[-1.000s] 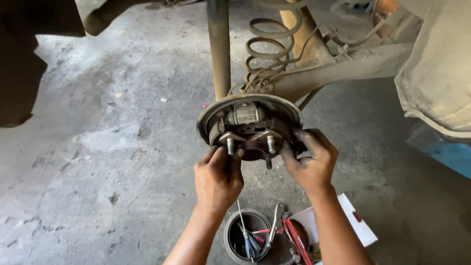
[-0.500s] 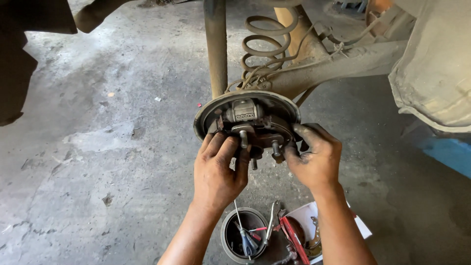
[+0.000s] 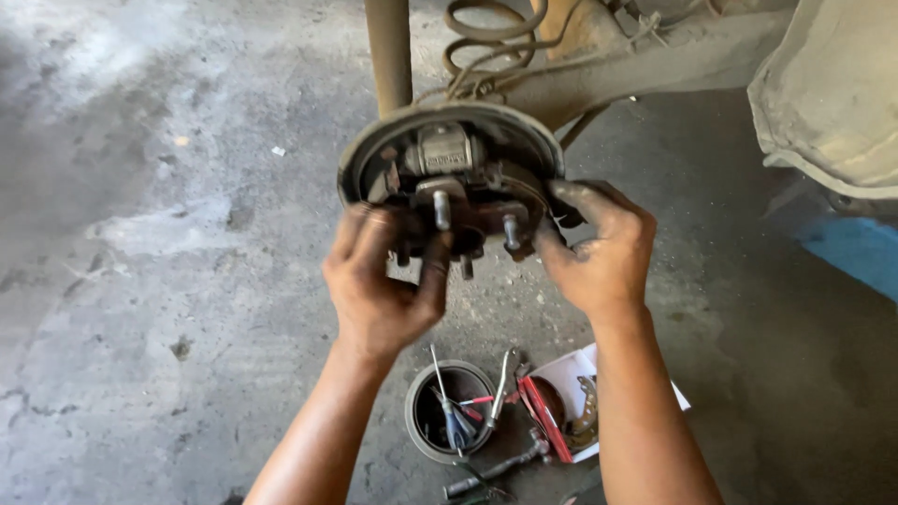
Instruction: The person works on a vehicle's drum brake assembly using pliers to adjust components and a screwdriver to manipulate the brake shoes and springs. The person rotates the brake drum and adjusts the internal mechanism throughout the process.
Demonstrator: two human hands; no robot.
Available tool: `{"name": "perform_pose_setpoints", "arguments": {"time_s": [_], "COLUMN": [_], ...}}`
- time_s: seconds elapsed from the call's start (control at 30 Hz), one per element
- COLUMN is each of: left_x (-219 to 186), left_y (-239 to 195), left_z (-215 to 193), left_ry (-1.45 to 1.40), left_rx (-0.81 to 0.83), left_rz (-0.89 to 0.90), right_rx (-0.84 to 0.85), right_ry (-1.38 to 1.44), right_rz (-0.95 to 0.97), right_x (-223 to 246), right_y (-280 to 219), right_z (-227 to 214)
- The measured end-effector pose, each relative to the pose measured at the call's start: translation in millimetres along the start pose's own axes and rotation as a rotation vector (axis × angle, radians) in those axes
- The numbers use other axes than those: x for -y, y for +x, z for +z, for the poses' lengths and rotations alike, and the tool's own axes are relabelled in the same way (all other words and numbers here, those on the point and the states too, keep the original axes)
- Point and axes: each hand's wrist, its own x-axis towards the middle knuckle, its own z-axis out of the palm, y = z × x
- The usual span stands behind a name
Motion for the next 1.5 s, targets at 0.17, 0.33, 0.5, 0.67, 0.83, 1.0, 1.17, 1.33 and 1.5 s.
{"name": "perform_pose_setpoints", "arguments": {"time_s": [0.17, 0.33, 0.5, 0.67, 0.83, 1.0, 1.17, 1.33, 1.5], "left_x": [9, 9, 12, 19, 21, 15, 12, 20, 30], "left_y": [-7, -32, -43, -41, -38, -24, -19, -23, -27], "left_z": [-4, 5, 11, 4, 4, 0, -3, 2, 8], "left_ry": [0.038, 0.048, 0.086, 0.083, 0.106, 0.111, 0.026, 0.031, 0.045], "left_rx": [-0.192, -0.05, 0.056, 0.122, 0.14, 0.126, 0.137, 0.119, 0.071], "left_rz": [-0.113, -0.214, -0.256, -0.269, -0.306, -0.324, -0.364, -0.389, -0.319], "right_rx": [0.0, -0.009, 0.441, 1.416, 1.526, 1.375, 1.361, 1.085, -0.088], "right_ry": [0.127, 0.431, -0.063, -0.325, -0.37, -0.517, -0.432, -0.466, 0.254], "right_rz": [0.007, 0.299, 0.803, 0.635, 0.408, -0.038, 0.137, 0.799, 0.633], "right_x": [-8, -81, -152, -177, -155, -209, -190, -221, -178], "right_y": [-14, -66, -182, -337, -387, -482, -448, -294, -87], "right_z": [-5, 12, 73, 138, 171, 204, 194, 182, 59]}}
